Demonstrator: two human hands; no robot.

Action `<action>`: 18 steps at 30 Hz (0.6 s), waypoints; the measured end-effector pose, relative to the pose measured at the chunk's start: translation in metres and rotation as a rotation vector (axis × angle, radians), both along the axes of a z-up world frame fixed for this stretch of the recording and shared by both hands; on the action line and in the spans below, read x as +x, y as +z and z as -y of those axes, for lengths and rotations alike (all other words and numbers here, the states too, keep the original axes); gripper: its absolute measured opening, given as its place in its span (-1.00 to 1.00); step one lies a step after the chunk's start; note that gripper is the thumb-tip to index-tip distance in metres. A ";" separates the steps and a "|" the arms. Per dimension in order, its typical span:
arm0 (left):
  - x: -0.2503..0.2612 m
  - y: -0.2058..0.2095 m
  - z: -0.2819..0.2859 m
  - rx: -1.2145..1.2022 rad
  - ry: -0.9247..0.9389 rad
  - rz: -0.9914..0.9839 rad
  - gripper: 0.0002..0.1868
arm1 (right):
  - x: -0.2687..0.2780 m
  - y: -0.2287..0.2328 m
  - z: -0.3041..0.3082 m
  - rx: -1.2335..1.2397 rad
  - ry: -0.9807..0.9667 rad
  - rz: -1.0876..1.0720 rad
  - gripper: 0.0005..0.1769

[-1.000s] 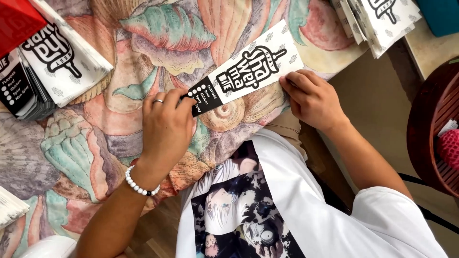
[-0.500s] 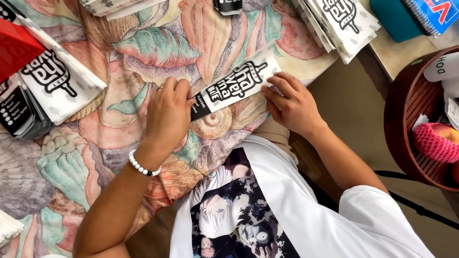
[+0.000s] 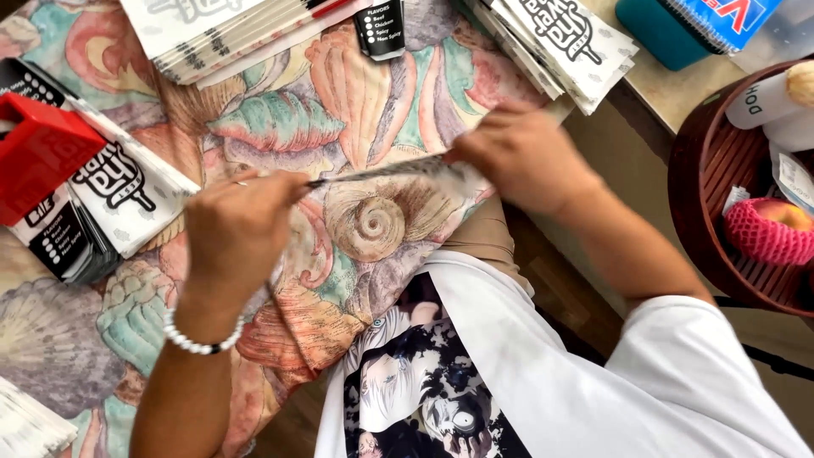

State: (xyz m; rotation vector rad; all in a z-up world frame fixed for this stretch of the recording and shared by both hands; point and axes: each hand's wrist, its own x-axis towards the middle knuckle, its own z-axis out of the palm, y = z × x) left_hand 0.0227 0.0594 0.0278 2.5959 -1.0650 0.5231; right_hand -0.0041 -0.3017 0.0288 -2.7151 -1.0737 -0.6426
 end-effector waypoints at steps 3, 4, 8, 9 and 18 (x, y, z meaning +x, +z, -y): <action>0.012 0.016 -0.001 0.069 0.024 -0.016 -0.69 | 0.000 0.016 0.053 -0.137 -0.223 -0.105 -0.86; 0.014 0.019 -0.001 0.065 0.030 -0.017 -0.69 | -0.003 0.018 0.068 -0.141 -0.217 -0.104 -0.86; 0.028 0.037 0.027 -0.057 -0.047 0.150 -0.81 | -0.016 0.039 0.060 0.012 -0.244 0.264 -0.62; 0.028 0.040 0.038 -0.092 -0.130 0.175 -0.79 | -0.021 0.043 0.038 0.138 -0.121 0.392 -0.41; 0.009 0.044 0.074 0.019 -0.404 0.028 -0.92 | -0.024 0.017 -0.008 0.040 0.011 0.063 -0.73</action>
